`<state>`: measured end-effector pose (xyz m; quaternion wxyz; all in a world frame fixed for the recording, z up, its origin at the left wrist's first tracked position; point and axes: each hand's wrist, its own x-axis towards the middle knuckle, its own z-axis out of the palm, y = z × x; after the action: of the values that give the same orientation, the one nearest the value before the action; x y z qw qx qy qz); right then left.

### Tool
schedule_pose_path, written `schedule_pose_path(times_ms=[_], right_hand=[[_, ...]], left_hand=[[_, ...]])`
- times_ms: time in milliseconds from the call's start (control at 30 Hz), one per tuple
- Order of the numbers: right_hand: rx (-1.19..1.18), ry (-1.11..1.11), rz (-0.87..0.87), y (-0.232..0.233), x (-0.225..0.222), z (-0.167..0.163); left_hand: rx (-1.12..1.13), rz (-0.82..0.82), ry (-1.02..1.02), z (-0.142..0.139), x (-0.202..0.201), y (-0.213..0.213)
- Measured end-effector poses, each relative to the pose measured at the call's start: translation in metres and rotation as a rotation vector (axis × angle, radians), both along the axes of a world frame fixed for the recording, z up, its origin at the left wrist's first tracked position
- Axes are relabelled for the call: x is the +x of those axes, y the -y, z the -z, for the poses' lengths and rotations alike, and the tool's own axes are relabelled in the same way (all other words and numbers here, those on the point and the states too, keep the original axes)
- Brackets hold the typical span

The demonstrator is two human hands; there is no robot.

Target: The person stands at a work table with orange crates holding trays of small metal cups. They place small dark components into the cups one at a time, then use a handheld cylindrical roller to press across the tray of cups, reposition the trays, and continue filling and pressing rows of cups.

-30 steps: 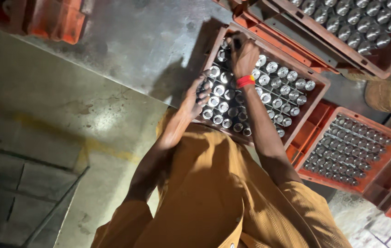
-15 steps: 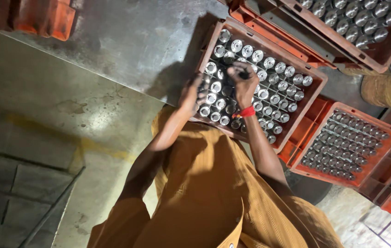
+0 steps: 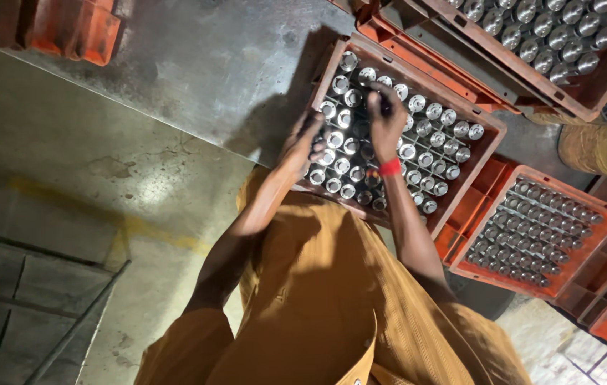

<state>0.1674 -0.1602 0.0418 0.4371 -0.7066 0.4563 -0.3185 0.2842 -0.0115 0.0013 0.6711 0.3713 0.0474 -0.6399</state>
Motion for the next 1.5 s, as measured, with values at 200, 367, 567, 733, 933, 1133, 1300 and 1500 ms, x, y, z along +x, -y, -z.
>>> schedule_pose_path(times_ms=[200, 367, 567, 733, 933, 1133, 1300, 1500], right_hand=[[0.422, -0.005, -0.327, -0.033, -0.017, 0.002], [0.153, -0.079, 0.117, 0.010, -0.008, 0.014], [-0.469, -0.532, 0.014, 0.042, 0.021, 0.003], [-0.149, -0.414, 0.029, 0.041, 0.019, -0.001], [0.934, 0.308, -0.222, -0.032, -0.028, 0.014], [0.227, 0.063, 0.039, -0.025, -0.053, 0.028], [-0.438, -0.356, -0.007, 0.005, -0.052, 0.017], [-0.249, -0.527, 0.018, 0.022, -0.030, 0.004]], left_hand=[[0.163, 0.407, 0.224, 0.008, -0.008, 0.008], [0.052, 0.075, -0.235, 0.028, -0.002, 0.006], [-0.076, 0.044, -0.240, 0.023, -0.001, -0.001], [-0.003, 0.061, -0.101, -0.003, 0.002, 0.001], [0.089, 0.260, 0.069, -0.015, 0.002, 0.007], [0.076, 0.147, -0.160, 0.005, -0.009, 0.012], [0.145, 0.025, -0.390, 0.019, -0.015, 0.007], [-0.025, 0.180, -0.282, 0.018, -0.029, 0.006]])
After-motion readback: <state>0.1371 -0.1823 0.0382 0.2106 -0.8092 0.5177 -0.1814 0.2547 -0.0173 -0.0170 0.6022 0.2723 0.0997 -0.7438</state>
